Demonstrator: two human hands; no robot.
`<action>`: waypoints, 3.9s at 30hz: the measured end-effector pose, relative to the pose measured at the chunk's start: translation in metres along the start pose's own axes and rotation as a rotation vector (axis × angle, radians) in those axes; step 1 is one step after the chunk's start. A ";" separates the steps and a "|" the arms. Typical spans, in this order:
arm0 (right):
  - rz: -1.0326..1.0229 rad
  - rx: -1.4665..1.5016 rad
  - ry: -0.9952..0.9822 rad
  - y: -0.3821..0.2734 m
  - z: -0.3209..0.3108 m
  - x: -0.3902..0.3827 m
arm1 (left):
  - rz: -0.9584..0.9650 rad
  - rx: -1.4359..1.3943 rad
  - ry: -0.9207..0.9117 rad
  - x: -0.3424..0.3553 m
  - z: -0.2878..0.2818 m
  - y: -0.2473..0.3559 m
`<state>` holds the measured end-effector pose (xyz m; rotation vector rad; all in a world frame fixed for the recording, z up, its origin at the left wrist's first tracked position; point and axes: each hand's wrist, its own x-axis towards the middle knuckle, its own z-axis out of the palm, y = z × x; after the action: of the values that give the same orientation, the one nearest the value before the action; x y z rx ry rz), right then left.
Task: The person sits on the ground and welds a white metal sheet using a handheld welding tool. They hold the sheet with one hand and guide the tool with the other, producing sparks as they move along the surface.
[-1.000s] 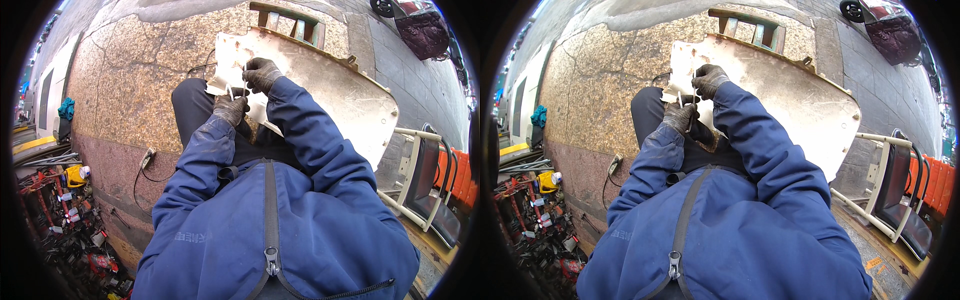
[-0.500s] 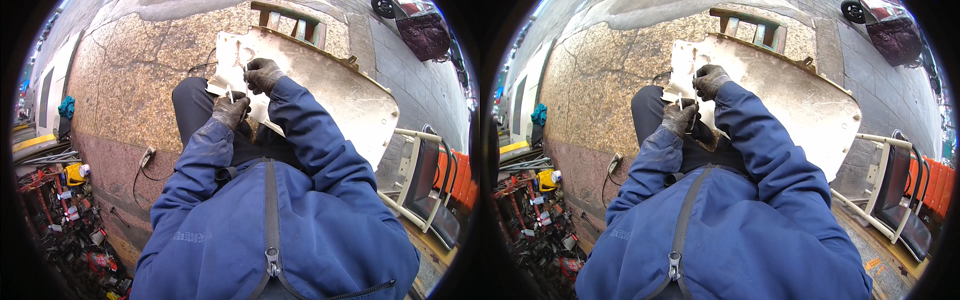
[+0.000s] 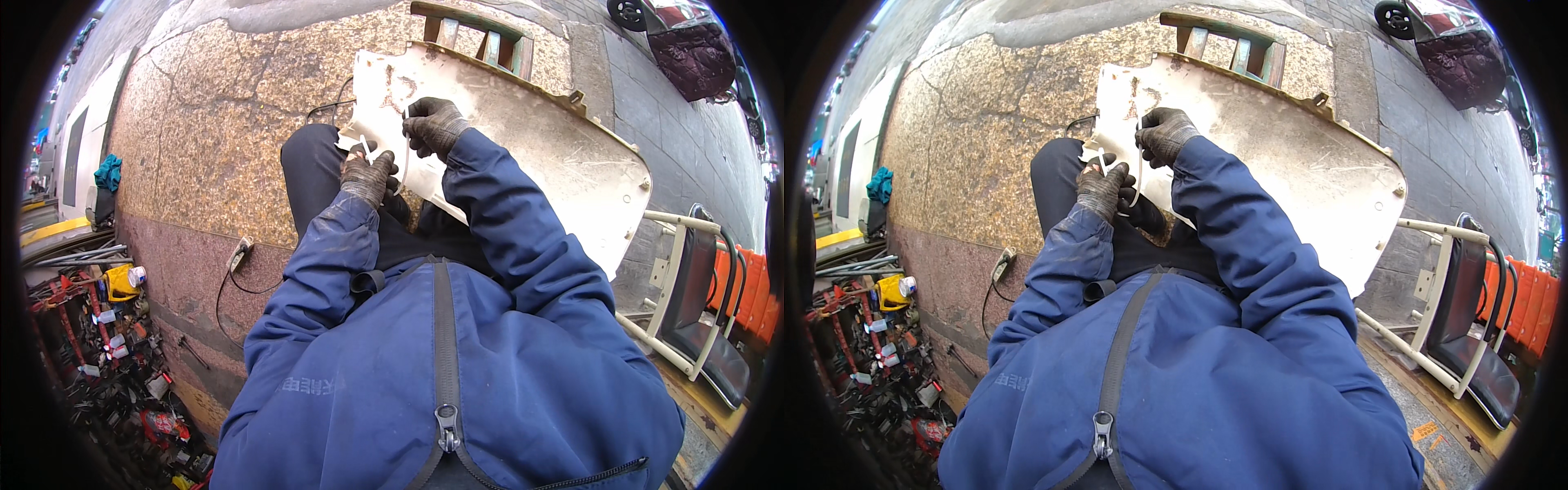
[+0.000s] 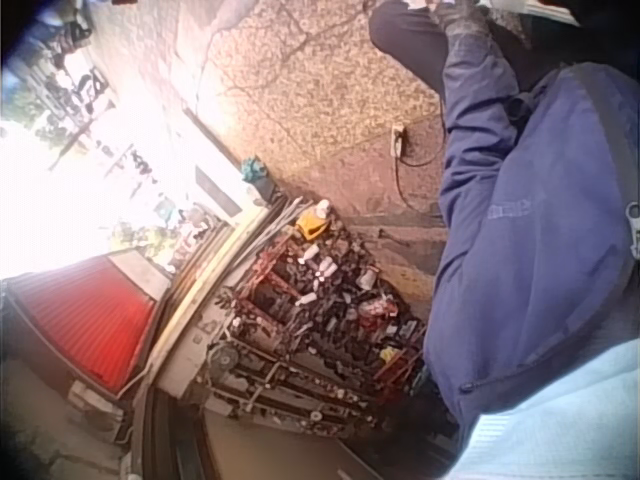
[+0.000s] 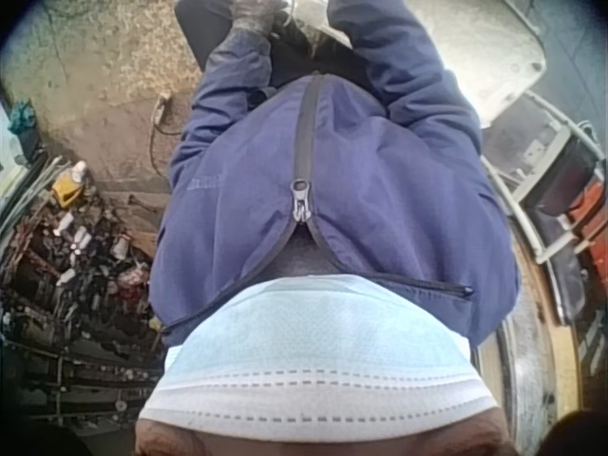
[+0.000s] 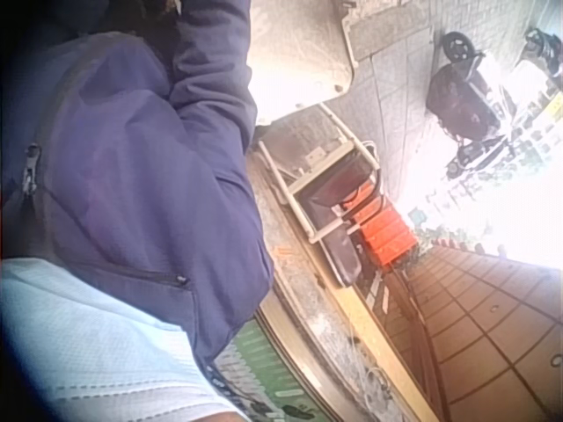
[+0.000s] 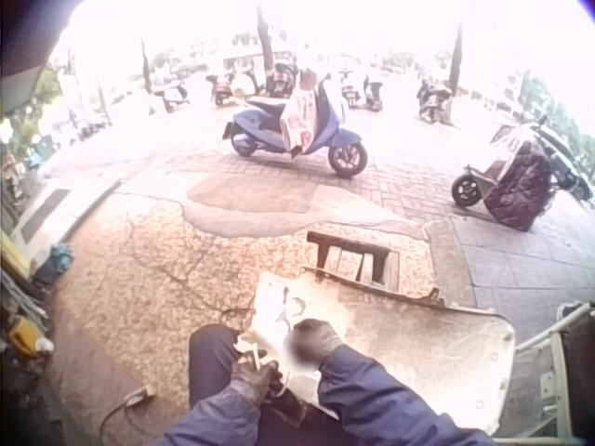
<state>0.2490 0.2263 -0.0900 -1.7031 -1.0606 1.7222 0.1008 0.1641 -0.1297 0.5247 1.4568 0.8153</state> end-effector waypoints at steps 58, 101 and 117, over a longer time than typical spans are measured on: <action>0.017 -0.016 -0.049 0.008 0.001 0.007 | 0.698 1.053 -0.244 -0.037 -0.005 -0.001; 0.126 -0.006 -0.024 0.016 0.006 -0.008 | 0.594 1.026 -0.355 -0.061 0.003 0.008; 0.127 0.011 -0.019 0.020 0.004 -0.009 | 0.633 1.019 -0.384 -0.060 0.001 0.003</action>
<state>0.2494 0.2074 -0.1008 -1.7846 -0.9674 1.8225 0.1061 0.1211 -0.0883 1.8692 1.2641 0.3342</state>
